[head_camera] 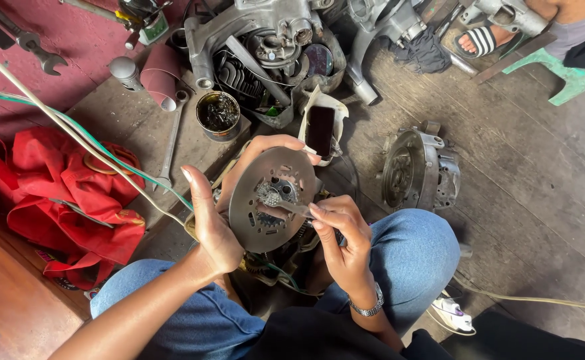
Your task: Cleaning a metal clutch or brake disc by scraping debris from holes and splines using a small tool.
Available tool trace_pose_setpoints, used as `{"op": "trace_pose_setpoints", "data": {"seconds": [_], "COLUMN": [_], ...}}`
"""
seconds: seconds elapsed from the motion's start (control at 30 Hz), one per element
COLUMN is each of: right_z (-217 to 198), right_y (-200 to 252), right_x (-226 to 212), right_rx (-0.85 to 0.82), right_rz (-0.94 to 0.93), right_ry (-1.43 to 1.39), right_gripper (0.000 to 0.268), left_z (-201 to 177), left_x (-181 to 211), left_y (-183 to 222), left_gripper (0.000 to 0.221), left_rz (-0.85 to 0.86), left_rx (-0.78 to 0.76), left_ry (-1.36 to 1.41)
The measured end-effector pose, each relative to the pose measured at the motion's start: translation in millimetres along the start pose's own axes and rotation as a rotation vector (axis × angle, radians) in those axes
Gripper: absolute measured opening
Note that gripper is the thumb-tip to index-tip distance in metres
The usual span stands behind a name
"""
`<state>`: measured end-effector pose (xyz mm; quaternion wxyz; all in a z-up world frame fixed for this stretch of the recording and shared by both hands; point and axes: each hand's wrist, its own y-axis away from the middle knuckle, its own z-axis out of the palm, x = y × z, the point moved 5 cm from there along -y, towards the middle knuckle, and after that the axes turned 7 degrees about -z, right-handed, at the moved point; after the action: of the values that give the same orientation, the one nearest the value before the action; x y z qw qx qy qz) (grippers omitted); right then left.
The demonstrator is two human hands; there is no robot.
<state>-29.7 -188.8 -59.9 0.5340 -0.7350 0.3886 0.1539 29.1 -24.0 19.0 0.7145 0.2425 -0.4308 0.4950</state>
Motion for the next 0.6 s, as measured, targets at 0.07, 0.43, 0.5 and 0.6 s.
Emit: {"op": "trace_pose_setpoints", "data": {"seconds": [0.07,0.43,0.5,0.6], "right_z": [1.1,1.8,2.5,4.1], "right_y": [-0.3,2.8,2.4,2.4], "right_x": [-0.6,3.4,3.5,4.2], "right_rx": [0.000,0.024,0.029,0.022], "right_rz": [-0.005,0.033,0.025,0.005], "right_ry": [-0.010,0.000,0.016,0.008], "right_gripper": [0.015,0.018,0.019,0.019], "left_z": [-0.6,-2.2,-2.6,-4.9], "left_x": [-1.3,-2.6,-2.9,-1.5], "left_y": [-0.5,-1.8,-2.3,-3.8], "left_gripper": [0.094,0.103,0.103,0.106], "left_rz": [0.017,0.023,0.048,0.053], "left_rx": [-0.009,-0.042,-0.053,-0.041], "left_ry": [0.021,-0.149,-0.187,-0.230]}}
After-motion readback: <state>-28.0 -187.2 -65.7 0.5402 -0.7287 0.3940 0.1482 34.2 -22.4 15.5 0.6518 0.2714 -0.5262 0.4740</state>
